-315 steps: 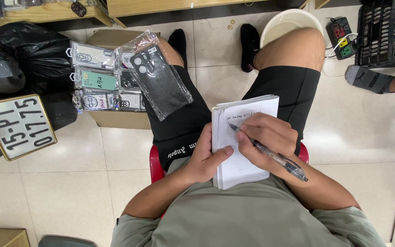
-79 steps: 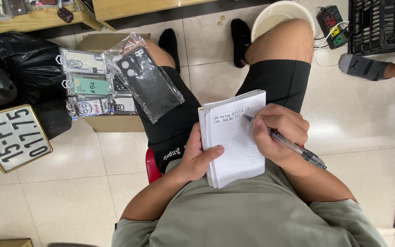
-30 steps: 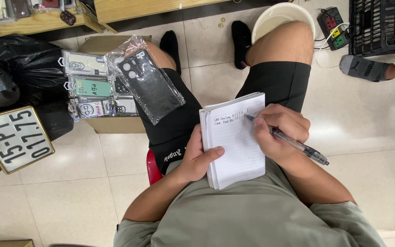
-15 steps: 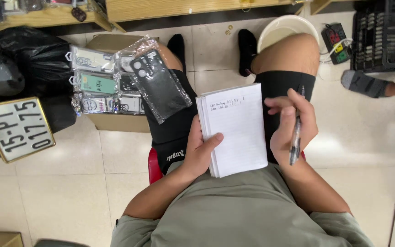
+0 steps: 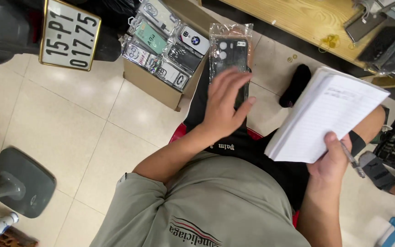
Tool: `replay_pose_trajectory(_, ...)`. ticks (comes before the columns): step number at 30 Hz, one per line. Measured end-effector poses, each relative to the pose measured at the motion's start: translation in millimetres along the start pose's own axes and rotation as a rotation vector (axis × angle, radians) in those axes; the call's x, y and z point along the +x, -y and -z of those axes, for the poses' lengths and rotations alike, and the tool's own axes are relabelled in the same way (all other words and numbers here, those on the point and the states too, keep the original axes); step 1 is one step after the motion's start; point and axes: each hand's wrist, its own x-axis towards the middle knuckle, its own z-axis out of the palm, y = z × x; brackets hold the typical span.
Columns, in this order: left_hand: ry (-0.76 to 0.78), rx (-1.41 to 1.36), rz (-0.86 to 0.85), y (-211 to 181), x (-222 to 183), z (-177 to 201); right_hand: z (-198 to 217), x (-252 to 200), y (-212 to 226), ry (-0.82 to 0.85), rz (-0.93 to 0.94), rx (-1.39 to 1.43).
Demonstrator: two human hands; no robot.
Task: Cleaning and inspecting mobile phone cases with a cloth and recording information in a notebook.
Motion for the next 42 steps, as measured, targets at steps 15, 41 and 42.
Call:
replay_pose_trajectory(15, -0.226, 0.324, 0.152, 78.6, 0.8, 5.4, 23.0, 54.0, -47.0, 0.046, -0.185, 0.157)
replay_pose_trajectory(41, -0.92, 0.039, 0.99, 599.0, 49.6, -51.6, 27.6, 53.6, -59.5, -0.091, -0.339, -0.057)
replay_pose_trajectory(42, -0.915, 0.044, 1.002, 602.5, 51.7, -56.3, 35.6, 53.6, -65.0, -0.097, -0.349, -0.062)
